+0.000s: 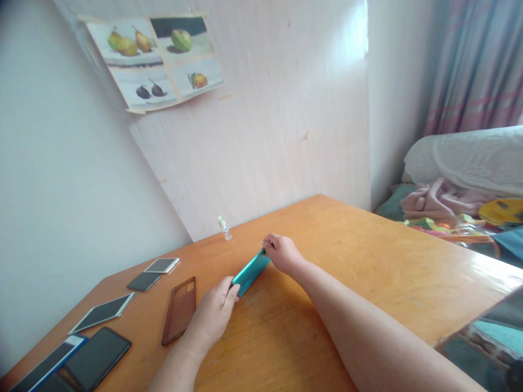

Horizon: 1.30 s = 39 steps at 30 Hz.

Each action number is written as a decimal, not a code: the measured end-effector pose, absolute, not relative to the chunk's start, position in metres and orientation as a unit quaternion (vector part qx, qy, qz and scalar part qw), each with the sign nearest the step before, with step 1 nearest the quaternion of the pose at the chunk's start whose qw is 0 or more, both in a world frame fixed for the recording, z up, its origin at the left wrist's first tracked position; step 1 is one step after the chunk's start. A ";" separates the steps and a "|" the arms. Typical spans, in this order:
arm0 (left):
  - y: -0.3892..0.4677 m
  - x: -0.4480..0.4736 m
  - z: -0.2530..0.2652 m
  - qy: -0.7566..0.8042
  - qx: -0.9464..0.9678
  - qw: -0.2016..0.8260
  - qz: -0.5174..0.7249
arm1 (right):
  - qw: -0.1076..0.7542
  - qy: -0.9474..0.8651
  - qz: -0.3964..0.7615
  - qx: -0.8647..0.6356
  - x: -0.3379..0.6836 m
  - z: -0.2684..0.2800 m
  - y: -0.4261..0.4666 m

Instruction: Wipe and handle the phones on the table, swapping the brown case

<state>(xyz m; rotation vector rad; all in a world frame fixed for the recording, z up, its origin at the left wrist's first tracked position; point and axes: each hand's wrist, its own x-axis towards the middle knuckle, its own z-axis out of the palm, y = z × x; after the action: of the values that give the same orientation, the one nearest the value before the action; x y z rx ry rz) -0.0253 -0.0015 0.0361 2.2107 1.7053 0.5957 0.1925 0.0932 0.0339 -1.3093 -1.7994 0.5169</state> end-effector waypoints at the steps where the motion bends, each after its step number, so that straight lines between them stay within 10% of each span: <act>1: -0.001 -0.026 0.036 0.591 0.768 0.139 0.203 | 0.412 -0.728 0.204 -0.508 0.187 0.034 0.087; 39: 0.001 -0.027 0.032 0.576 0.774 0.143 0.219 | 0.389 -0.807 0.217 -0.387 0.142 0.029 0.049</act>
<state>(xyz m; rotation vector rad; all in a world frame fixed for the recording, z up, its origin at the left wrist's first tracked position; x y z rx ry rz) -0.0266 0.0008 0.0321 2.2338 1.6628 0.6304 0.1416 0.0490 0.0294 -0.9854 -2.0537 0.5507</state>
